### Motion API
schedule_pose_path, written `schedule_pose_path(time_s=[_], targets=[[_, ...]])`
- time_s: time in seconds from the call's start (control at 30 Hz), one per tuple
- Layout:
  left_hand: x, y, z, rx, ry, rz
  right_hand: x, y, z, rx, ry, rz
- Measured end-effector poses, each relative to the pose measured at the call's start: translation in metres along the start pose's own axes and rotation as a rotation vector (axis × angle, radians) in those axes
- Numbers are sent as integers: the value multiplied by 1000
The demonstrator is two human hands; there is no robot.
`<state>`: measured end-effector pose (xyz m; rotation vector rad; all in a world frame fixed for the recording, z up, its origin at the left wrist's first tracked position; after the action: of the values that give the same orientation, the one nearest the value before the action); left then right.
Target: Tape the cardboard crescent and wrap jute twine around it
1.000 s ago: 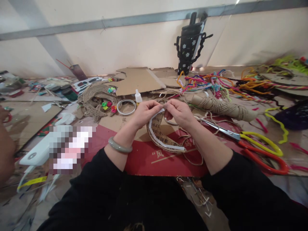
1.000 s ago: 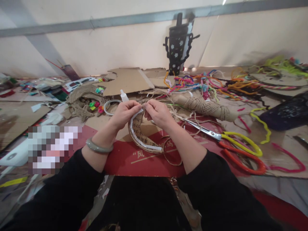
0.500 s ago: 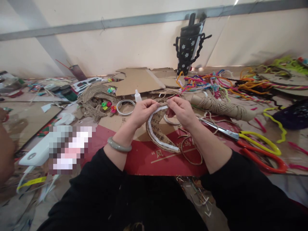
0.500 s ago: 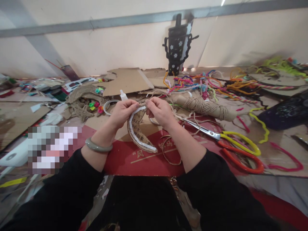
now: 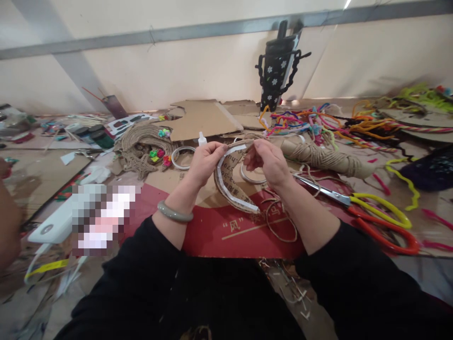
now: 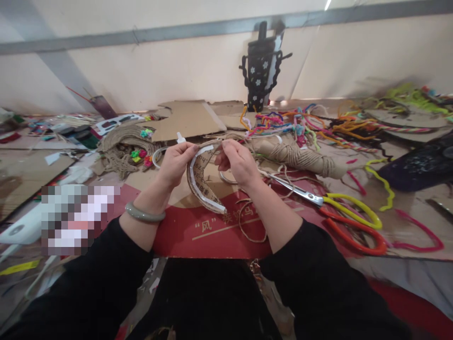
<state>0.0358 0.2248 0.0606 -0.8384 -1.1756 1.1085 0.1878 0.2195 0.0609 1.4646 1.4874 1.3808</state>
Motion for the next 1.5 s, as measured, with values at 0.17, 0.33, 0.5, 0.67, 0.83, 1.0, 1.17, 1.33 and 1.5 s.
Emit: schedule_pose_path(time_s=[0.17,0.33,0.5,0.67,0.83,1.0,1.17,1.33,1.5], targets=[[0,0,0,-25,-9,10,-7,-16,-26,-100,213,-106],[0,4,-12,-31,98,36,-6,-28,-25,-264,180,-176],[2,6,-11,-84,88,29,-4,-17,-12,-271,46,-167],[2,-2,-4,14,33,-46,-4,-15,-12,-286,57,-147],[2,-1,-3,25,25,-38,-5,-20,-16,-223,76,-186],[2,4,-8,-66,66,-4,-2,-19,-8,-232,33,-150],[3,4,-9,-21,83,-18,2,-15,2,-158,-20,-42],[2,0,-8,9,75,-42,-3,-18,-12,-219,76,-114],[0,5,-16,-71,151,18,-2,-12,-4,-256,6,-56]])
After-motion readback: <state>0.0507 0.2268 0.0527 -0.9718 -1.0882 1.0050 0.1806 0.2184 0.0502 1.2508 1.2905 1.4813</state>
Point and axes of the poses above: each hand's wrist, its own x-axis towards the middle knuckle, its own z-axis out of the back of the hand, y = z × x, the point moved 10 cm from there along x, towards the middle knuckle, and after that the axes turned 10 degrees about x, right-handed, at the moved point
